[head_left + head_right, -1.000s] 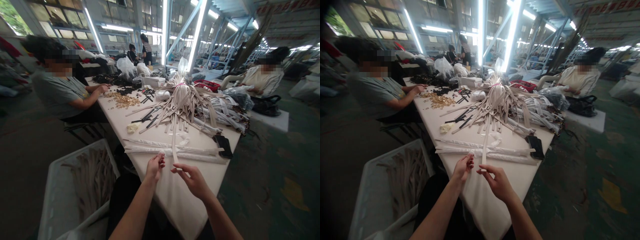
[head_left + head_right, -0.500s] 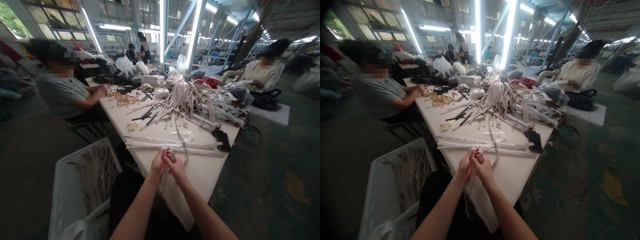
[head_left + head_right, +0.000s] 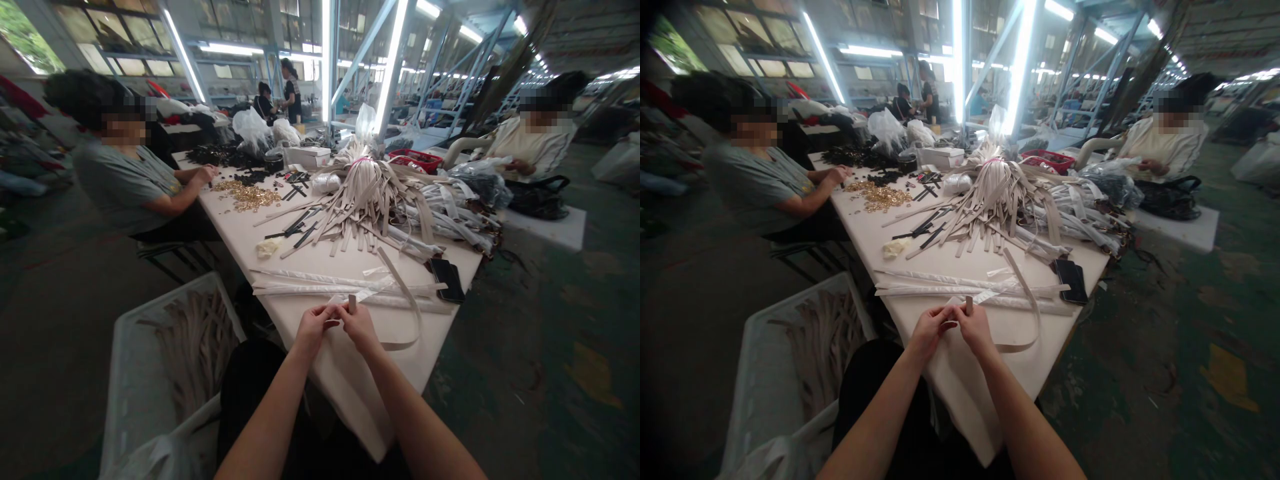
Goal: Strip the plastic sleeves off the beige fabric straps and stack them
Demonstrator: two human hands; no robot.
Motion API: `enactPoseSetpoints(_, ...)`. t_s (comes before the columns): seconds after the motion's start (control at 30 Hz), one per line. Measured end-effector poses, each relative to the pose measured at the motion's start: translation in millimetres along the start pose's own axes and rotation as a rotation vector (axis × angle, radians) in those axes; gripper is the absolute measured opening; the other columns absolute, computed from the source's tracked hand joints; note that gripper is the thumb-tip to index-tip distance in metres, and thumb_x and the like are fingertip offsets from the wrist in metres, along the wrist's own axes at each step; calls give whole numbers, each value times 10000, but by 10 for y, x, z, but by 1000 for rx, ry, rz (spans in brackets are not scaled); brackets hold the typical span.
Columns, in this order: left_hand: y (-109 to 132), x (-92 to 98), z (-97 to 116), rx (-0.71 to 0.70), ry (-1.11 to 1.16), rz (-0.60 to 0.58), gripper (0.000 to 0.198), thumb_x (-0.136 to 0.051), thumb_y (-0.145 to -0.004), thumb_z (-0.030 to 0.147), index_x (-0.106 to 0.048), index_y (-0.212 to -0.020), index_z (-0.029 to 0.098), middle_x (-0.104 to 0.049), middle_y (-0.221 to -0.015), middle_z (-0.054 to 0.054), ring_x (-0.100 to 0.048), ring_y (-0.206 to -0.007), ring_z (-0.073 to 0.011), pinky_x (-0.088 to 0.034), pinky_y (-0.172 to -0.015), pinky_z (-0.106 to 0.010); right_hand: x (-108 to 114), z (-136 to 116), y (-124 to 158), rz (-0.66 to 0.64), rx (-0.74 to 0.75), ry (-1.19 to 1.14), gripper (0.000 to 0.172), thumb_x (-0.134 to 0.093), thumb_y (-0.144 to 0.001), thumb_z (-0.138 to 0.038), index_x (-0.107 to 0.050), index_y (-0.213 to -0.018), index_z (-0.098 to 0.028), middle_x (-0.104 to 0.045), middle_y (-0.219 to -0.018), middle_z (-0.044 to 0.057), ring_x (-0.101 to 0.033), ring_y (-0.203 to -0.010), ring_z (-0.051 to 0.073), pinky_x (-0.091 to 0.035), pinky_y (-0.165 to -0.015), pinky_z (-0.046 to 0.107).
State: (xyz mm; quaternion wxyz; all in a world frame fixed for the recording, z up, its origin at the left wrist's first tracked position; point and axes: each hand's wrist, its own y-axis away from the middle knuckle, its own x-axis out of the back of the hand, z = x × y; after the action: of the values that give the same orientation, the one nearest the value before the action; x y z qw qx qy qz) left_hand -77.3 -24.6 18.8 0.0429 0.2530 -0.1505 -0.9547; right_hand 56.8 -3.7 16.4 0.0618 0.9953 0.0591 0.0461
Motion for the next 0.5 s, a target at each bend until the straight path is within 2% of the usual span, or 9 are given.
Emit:
enactPoseSetpoints(0.07, -68, 25, -33, -18, 4, 74, 343, -867, -652, 352, -762, -839, 84, -727, -845, -133, -662, -734, -181, -527, -661, -275, 6, 23, -8, -26, -60, -55, 409, -615, -812, -551, -652, -761, -147, -598, -612, 6, -444, -433, 93, -337, -399, 210)
enactPoseSetpoints(0.2, -211, 37, -46, -61, 107, 235, 353, -909, -582, 341, -727, -743, 85, -679, -708, -74, -614, -628, -121, -493, -591, -226, -17, 66, 49, -91, -148, -262, 346, -560, -860, -516, -572, -985, -194, -552, -679, -50, -344, -400, 54, -277, -350, 162)
enactPoseSetpoints(0.27, -256, 24, -35, -81, 175, 276, 369, -922, -560, 336, -709, -727, 86, -651, -674, -49, -593, -601, -105, -498, -596, -224, -54, 87, 94, -113, -108, -303, 340, -555, -867, -500, -574, -1015, -195, -561, -717, -40, -391, -426, 58, -328, -366, 159)
enactPoseSetpoints(0.37, -285, -2, -27, -96, 233, 273, 390, -927, -550, 350, -676, -701, 93, -625, -651, -33, -576, -576, -105, -503, -578, -232, -128, 110, 137, -159, -43, -250, 433, -539, -868, -584, -616, -950, -166, -599, -690, -4, -548, -503, 109, -476, -463, 215)
enactPoseSetpoints(0.5, -298, -21, -42, -63, 225, 306, 418, -924, -551, 376, -653, -718, 104, -621, -652, -28, -569, -554, -105, -445, -484, -202, -196, 117, 129, -294, -109, -202, 547, -455, -882, -685, -613, -902, -162, -602, -532, -11, -599, -457, 146, -486, -477, 237)
